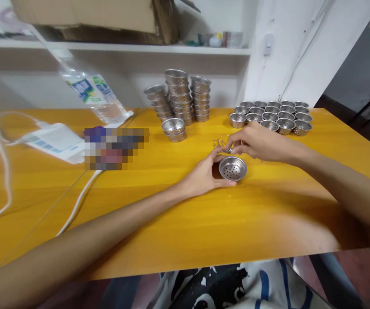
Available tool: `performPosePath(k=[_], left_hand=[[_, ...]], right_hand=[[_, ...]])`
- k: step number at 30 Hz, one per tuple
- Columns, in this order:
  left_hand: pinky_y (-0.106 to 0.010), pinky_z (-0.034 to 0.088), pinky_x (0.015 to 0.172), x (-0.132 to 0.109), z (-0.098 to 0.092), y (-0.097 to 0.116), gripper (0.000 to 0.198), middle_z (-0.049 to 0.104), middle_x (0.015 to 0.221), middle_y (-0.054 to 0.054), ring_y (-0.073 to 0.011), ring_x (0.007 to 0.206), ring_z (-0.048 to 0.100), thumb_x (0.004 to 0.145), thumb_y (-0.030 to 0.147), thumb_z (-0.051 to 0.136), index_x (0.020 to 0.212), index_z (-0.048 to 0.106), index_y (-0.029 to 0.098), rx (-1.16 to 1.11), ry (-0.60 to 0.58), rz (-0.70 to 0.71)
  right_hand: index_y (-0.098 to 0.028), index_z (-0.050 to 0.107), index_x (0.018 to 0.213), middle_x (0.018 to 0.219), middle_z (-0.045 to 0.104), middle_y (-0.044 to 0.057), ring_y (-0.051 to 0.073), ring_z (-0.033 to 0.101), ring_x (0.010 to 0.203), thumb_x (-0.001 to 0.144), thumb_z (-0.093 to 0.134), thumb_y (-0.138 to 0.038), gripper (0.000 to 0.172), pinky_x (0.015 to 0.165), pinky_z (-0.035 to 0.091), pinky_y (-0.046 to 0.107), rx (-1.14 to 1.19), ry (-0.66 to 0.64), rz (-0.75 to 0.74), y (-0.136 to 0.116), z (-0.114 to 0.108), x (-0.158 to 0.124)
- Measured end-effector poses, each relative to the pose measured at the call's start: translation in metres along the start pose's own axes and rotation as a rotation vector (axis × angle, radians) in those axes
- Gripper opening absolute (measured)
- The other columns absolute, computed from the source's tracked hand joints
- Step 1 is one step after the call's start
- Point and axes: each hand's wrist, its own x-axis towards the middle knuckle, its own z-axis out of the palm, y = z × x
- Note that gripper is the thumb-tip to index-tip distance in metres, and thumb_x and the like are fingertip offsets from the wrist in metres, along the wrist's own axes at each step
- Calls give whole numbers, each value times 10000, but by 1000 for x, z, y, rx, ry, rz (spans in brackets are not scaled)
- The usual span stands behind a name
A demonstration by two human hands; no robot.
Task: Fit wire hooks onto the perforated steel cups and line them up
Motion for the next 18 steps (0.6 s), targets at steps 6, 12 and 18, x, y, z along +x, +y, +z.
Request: performPosePath(k=[6,12,18], left_hand=[[-593,456,1245,-2,-3,4,865,769,1388,-177,-361,1339,723,719,384,1033,1429,572,203,-98,78,-88],[-541,488,1208,-3,-2,3,778,790,1344,-161,-335,1296,741,711,356,1034,1349,622,187,-102,84,-78],[-522,523,1166,-4,-2,7,688,795,1305,-160,-336,1244,756,679,363,1040,1238,685,174,-85,108,-105]], right_hand=[[-145,812,874,703,739,21,138,634,645,970,691,-144,155,681,414,274,99,-14,146,17,14,6],[-179,873,1064,770,822,16,153,764,709,937,640,-66,289,717,555,257,271,-75,64,19,10,5],[-162,833,903,694,775,11,132,695,613,868,636,-16,248,666,485,238,171,-39,132,1,25,7]])
